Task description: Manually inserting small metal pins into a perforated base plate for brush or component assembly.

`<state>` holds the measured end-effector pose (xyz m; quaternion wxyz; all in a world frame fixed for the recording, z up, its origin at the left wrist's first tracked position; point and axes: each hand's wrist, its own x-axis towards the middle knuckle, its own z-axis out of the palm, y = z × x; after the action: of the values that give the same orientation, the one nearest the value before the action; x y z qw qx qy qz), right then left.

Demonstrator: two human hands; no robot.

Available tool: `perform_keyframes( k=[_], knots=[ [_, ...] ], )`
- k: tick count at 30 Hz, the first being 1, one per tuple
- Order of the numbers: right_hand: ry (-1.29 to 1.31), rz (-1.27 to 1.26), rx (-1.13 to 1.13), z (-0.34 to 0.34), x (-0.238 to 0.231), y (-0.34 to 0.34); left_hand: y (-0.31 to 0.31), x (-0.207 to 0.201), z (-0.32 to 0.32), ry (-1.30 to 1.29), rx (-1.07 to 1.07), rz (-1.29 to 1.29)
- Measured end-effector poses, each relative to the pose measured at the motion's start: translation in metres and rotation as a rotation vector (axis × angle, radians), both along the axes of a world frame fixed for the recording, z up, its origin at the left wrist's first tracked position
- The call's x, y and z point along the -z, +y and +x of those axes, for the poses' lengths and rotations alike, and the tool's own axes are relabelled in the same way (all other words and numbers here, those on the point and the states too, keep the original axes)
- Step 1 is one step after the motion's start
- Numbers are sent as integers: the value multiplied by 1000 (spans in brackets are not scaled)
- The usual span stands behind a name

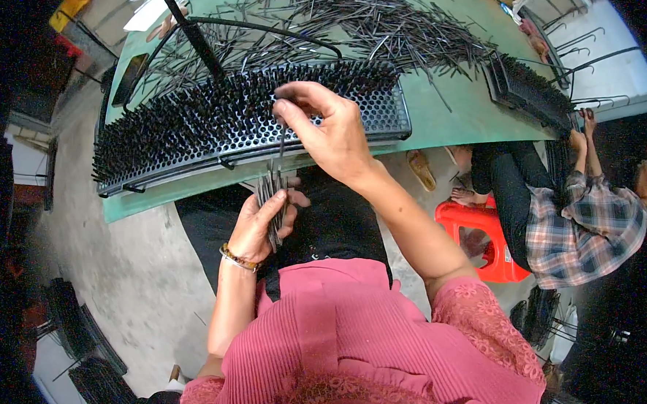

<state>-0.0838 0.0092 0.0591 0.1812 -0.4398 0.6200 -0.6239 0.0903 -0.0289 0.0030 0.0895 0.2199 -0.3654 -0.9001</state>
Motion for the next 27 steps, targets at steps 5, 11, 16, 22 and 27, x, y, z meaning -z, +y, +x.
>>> perform_keyframes(
  k=[5,11,16,22,27],
  knots=[
    [311,-166,119,-1,14,-23,1,2,-5,-51,-42,77],
    [473,-202,119,2,26,-35,5,8,2,-41,-67,141],
    [903,-155,116,0,28,-34,0,0,4,-7,-25,218],
    [610,-17,-39,8,11,-3,-3,-7,8,19,-49,95],
    [-225,495,-433,17,5,23,-2,-17,6,60,-46,-14]
  ],
)
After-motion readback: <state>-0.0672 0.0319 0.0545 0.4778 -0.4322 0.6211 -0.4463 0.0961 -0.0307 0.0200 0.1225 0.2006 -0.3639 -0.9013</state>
